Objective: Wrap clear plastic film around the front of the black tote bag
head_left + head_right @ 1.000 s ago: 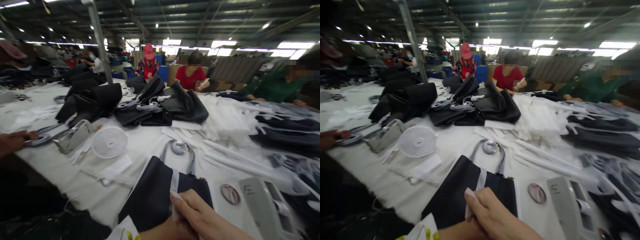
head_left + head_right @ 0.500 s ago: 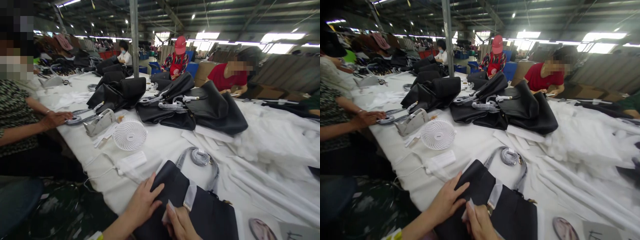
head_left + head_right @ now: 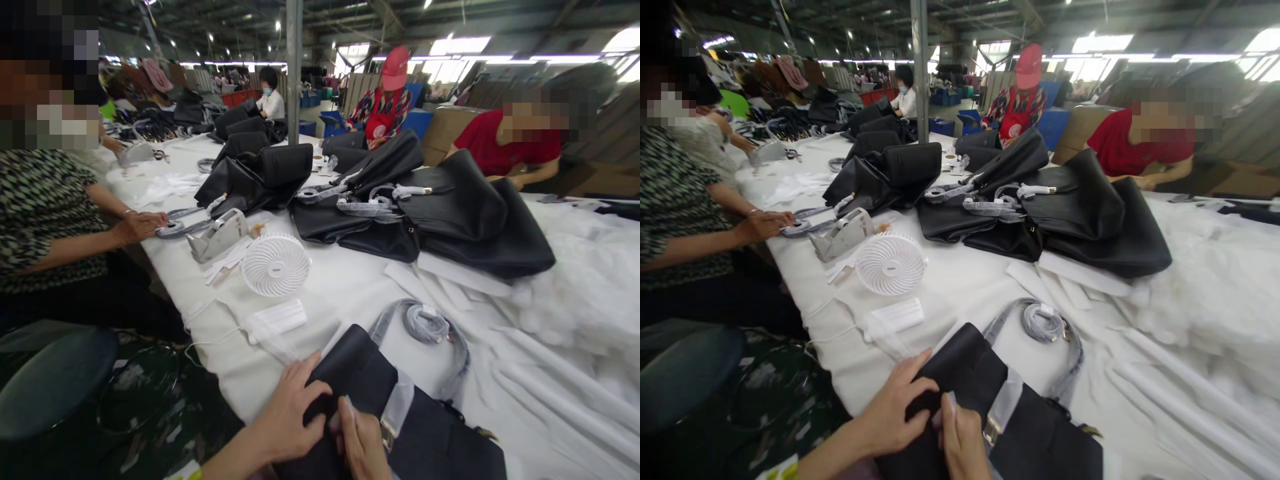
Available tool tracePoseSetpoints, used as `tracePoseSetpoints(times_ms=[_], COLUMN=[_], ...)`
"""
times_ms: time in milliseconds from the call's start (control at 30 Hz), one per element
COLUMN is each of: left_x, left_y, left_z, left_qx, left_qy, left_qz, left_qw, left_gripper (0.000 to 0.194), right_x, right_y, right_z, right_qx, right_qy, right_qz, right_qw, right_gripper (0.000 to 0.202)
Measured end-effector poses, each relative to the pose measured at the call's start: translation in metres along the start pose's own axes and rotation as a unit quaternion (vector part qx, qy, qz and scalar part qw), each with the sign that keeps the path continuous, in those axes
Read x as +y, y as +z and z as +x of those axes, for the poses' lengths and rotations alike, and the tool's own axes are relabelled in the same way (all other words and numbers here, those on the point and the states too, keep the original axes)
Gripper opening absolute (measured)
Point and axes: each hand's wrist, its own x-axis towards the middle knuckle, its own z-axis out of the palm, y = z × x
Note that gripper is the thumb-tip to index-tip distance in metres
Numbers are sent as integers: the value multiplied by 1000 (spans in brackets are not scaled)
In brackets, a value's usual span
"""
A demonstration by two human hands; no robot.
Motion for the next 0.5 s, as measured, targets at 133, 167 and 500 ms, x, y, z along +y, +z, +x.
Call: tracePoseSetpoints(times_ms=[133, 167, 500], left_x=[11, 13, 4], left_y=[7, 11, 30], left_z=[-9, -10, -9], left_qx=[40, 57, 145], left_qy=[-32, -39, -64], left_qz=[35, 49, 113], left_qw=[998, 996, 981], left_gripper=[39, 37, 8], right_x=[2, 5, 4], right_y=[-3, -3, -6], right_z=[0, 0, 0], right_qx=[11, -1, 72], right_qy=[0, -7, -117], right_qz=[-7, -3, -74], right_qw=[1000, 1000, 988], right_gripper=[66, 66, 44])
